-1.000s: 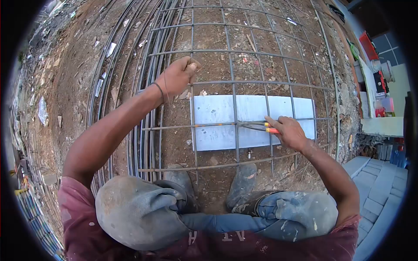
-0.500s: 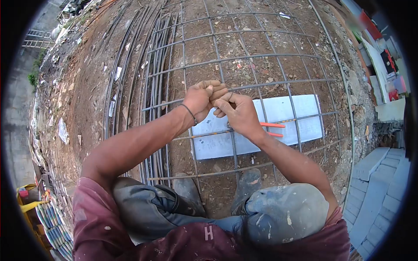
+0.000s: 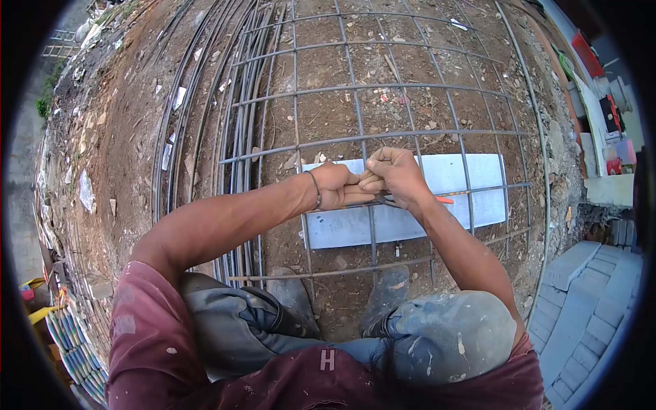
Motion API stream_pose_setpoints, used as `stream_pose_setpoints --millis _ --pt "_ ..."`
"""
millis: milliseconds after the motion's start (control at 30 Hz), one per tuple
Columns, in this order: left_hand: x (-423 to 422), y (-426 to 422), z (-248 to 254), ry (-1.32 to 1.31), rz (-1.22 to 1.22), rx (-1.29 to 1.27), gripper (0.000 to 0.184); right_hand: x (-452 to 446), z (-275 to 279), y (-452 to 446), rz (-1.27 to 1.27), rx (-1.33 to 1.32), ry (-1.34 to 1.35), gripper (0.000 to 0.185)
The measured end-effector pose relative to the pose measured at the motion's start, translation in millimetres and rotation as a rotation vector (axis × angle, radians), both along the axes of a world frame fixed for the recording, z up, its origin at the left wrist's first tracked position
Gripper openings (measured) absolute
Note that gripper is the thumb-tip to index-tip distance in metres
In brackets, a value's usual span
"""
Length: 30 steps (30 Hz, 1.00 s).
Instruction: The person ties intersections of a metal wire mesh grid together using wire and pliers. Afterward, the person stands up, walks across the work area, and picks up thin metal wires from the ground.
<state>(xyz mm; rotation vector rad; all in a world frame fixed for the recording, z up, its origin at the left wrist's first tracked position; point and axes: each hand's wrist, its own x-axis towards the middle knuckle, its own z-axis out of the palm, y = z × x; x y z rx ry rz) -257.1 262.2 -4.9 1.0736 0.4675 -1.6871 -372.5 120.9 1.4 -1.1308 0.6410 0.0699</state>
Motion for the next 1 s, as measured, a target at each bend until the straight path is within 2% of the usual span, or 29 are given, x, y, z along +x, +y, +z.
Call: stream_pose_setpoints --millis 233,300,333,367,433,467,500,533,567,633,733,767,833,867,933,967,1000 --pt "6 -6 -19 -0.006 -0.005 0.008 0.026 16 -2 -21 -0.048 -0.02 0.081 0.013" --pt "5 -5 -24 -0.049 0.078 0.011 0.029 17 4 -30 -0.04 -0.117 0.096 0.015" --pt "4 -4 -27 -0.046 0.076 0.013 0.029 16 11 -39 0.052 -0.23 0.104 0.015" --pt "2 -4 -8 -0.107 0.009 -0.016 0.029 16 20 -50 0.048 -0.226 0.107 0.015" --pt "3 -3 4 -0.159 -0.057 -0.039 0.029 22 37 -71 0.191 -0.671 -0.015 0.012" --pt "3 -3 4 -0.38 -0.162 -0.049 0.027 29 43 -79 0.191 -0.668 -0.008 0.012" --pt "4 -2 3 -0.599 -0.269 -0.059 0.025 35 46 -86 0.169 -1.063 -0.09 0.004" --pt "12 -2 2 -0.833 -0.313 -0.071 0.02 43 45 -93 0.142 -1.458 -0.177 0.007" --pt "23 -4 -5 -0.829 -0.317 -0.068 0.02 51 37 -102 0.141 -1.454 -0.172 0.007" --pt "48 -8 -24 -1.368 -0.241 -0.017 0.018 63 14 -115 0.262 -1.758 -0.272 0.013" --pt "80 -18 -35 -1.387 -0.174 0.007 0.021 60 0 -118 0.383 -1.887 -0.226 0.017" --pt "90 -23 -46 -1.389 -0.174 0.007 0.021 61 -5 -120 0.38 -1.887 -0.227 0.017" --pt "106 -28 -75 -0.941 -0.14 -0.034 0.029 63 -20 -120 0.68 -1.868 -0.242 0.007" --pt "111 -30 -80 -0.938 -0.141 -0.033 0.029 64 -28 -114 0.682 -1.866 -0.24 0.007" --pt "118 -33 -86 -0.924 -0.214 0.164 0.04 70 -39 -94 0.351 -1.517 -0.323 0.006" --pt "117 -33 -74 -0.923 -0.215 0.161 0.04 72 -46 -87 0.351 -1.518 -0.32 0.006" --pt "113 -33 -52 -0.953 -0.192 0.229 0.042 75 -54 -79 0.194 -1.256 -0.235 0.009"
